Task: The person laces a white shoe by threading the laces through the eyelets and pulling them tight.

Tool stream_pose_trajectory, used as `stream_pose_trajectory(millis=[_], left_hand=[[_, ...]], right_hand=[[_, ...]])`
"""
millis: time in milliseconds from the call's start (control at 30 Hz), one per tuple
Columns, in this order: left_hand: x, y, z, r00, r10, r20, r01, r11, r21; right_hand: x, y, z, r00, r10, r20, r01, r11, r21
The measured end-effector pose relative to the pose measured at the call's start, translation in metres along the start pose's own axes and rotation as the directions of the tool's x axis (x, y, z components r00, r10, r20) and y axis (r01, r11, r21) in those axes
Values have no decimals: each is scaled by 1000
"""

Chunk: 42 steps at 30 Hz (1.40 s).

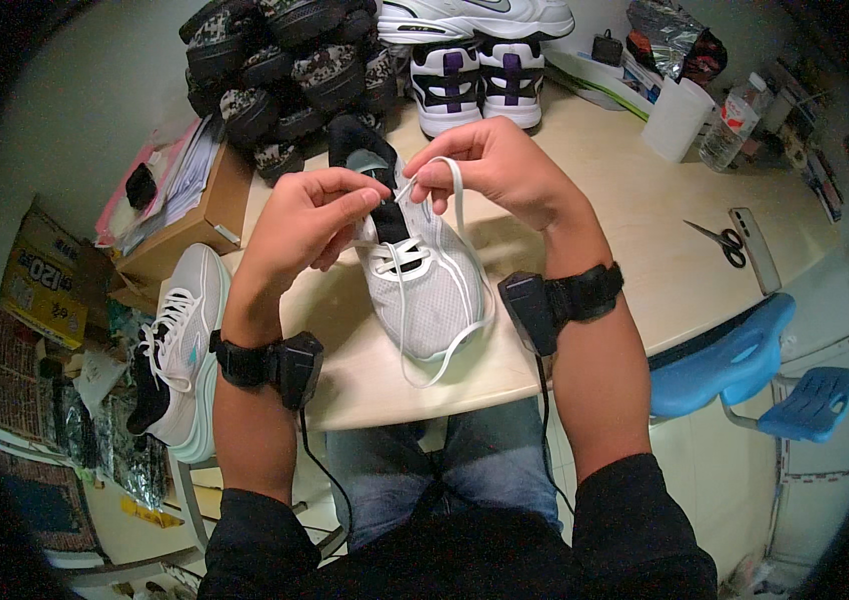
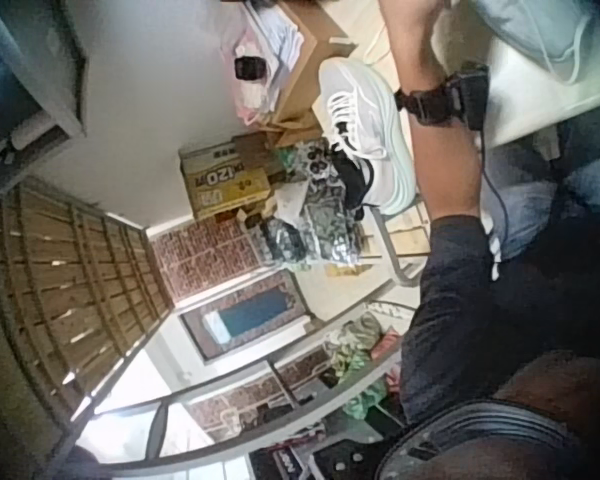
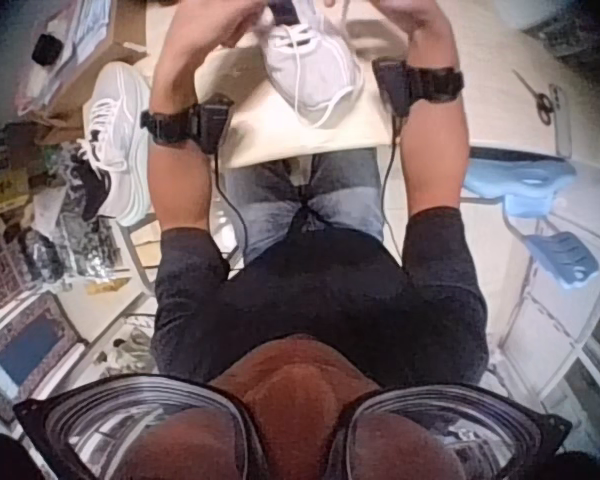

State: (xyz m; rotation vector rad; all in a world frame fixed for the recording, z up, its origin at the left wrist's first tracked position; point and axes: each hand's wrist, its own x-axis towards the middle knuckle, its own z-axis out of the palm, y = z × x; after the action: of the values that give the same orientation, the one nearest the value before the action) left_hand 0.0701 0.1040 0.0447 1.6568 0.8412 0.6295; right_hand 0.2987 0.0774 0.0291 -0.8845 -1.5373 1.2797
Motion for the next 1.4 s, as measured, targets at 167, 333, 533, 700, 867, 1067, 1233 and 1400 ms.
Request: stream_pose_trajectory(millis=[167, 333, 533, 700, 867, 1067, 1233, 1400], left_hand=[[4, -8, 8, 992, 125, -26, -120, 981, 152], [5, -12, 8, 978, 203, -50, -193, 969, 157], [9, -16, 3, 973, 204, -112, -160, 936, 313], [15, -24, -1, 921, 289, -261, -152, 883, 443], [13, -22, -2, 925, 304, -226, -133, 819, 558], [7, -11, 5, 953, 238, -187, -109, 845, 523], [1, -8, 14, 995, 97, -9, -84, 894, 440], [3, -12, 22, 994, -110, 29, 93, 935, 342]], right_hand=[[2, 1, 9, 999, -20, 36, 20, 1000, -13], [4, 2, 15, 998, -33, 47, 34, 999, -8], [4, 7, 7, 999, 40, -16, -42, 988, -150], [2, 8, 2, 997, 77, -12, -78, 982, -174], [5, 13, 2, 994, 103, 20, -96, 970, -221], [5, 19, -2, 988, 150, 26, -134, 940, -313], [5, 15, 2, 984, 160, 75, -120, 917, -379], [3, 9, 5, 983, 181, 19, -157, 895, -418]])
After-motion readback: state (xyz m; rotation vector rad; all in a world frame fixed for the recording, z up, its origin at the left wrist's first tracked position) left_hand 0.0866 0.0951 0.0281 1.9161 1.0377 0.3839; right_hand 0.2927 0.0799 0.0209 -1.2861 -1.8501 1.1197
